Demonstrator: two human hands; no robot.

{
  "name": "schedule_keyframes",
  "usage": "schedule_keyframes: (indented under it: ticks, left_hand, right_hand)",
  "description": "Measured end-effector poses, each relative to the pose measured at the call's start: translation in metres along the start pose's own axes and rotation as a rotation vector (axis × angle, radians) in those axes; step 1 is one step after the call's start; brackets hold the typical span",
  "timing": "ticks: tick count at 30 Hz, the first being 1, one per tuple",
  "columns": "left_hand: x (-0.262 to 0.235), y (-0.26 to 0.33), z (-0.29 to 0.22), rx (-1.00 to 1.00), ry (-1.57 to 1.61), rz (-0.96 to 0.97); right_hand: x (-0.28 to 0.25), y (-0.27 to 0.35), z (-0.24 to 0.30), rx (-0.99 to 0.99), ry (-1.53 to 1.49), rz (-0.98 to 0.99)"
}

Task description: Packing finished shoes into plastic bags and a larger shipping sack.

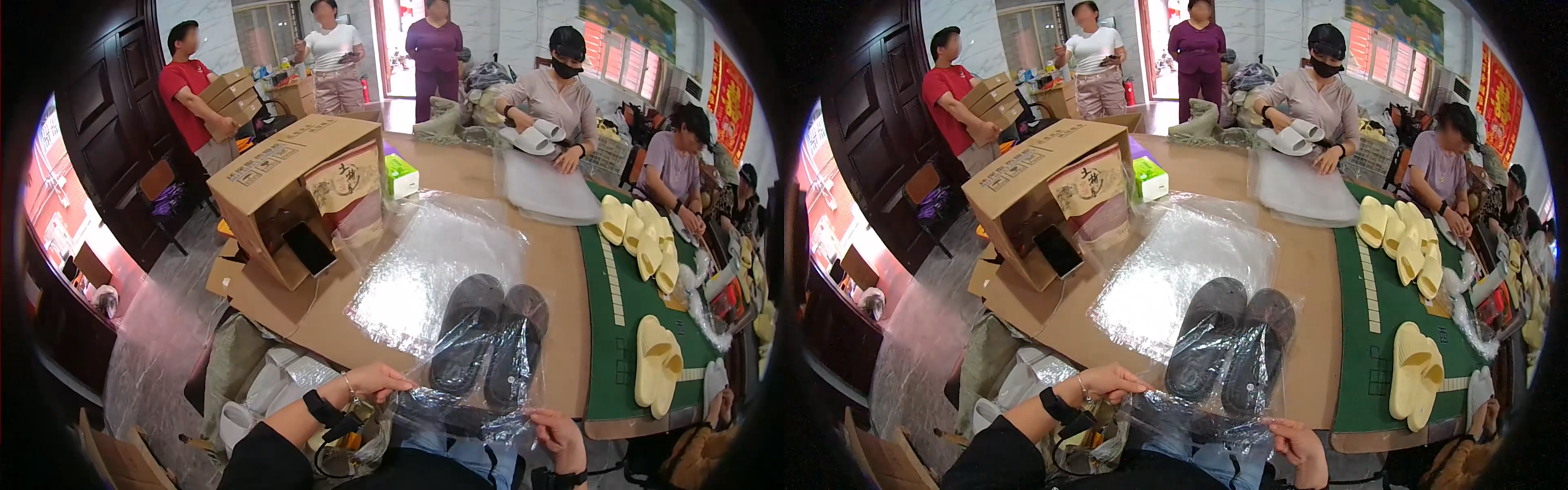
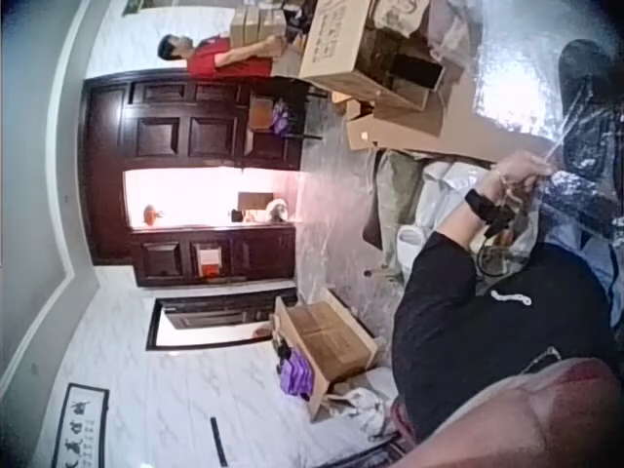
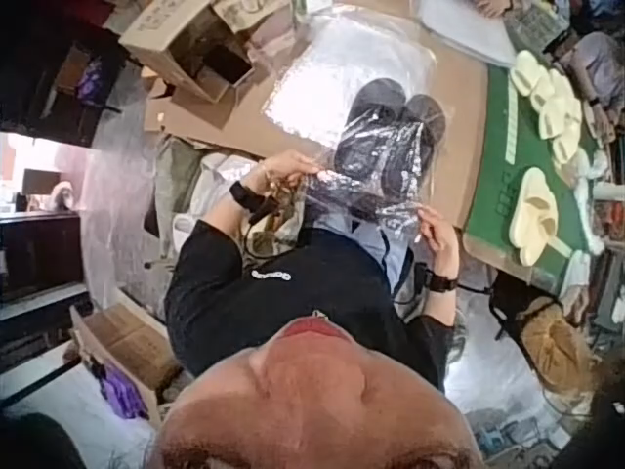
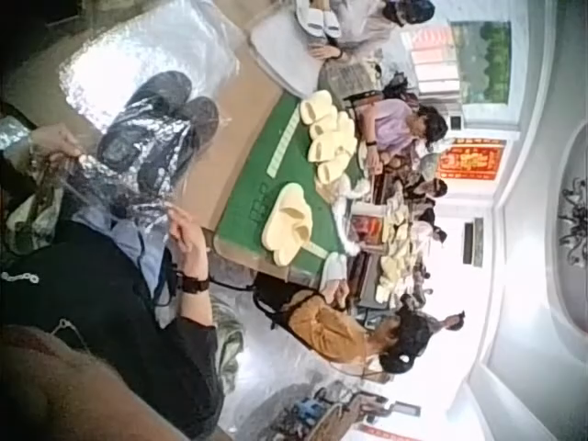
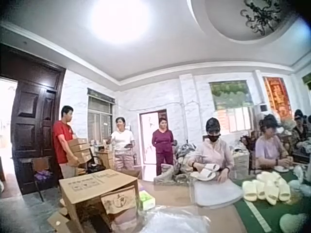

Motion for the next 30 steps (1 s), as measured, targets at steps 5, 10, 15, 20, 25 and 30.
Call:
schedule_keyframes:
  ticks: [5,10,15,20,25,30]
  left_hand:
    - [0.01,0.019,-0.016,0.022,0.058,0.129]
    - [-0.001,0.015,0.001,-0.043,0.322,0.268]
    - [0.005,0.02,-0.008,-0.062,0.343,0.326]
    - [0.017,0.02,-0.009,-0.019,0.468,0.169]
    - [0.032,0.025,-0.024,0.282,0.457,-0.018]
    - [0.039,0.009,-0.025,0.566,0.559,-0.519]
  right_hand:
    - [-0.004,-0.003,-0.008,0.057,-0.116,-0.029]
    - [-0.026,-0.007,-0.013,0.024,-0.064,0.218]
    - [-0.021,-0.012,-0.01,0.075,-0.197,0.2]
    - [-0.007,-0.011,-0.007,-0.001,-0.211,0.166]
    - [0.031,-0.002,0.007,-0.323,-0.168,-0.082]
    - [0.065,-0.014,-0.001,-0.552,-0.246,-0.169]
Point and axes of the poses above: each hand's wrist, its own y-axis away from the middle knuckle, its own x-axis out of the palm, z = x × y, the point moved 2 cm from there along -y, towards the middle knuckle, and after that the axes turned 5 degrees about -x, right-handed, at the moved point
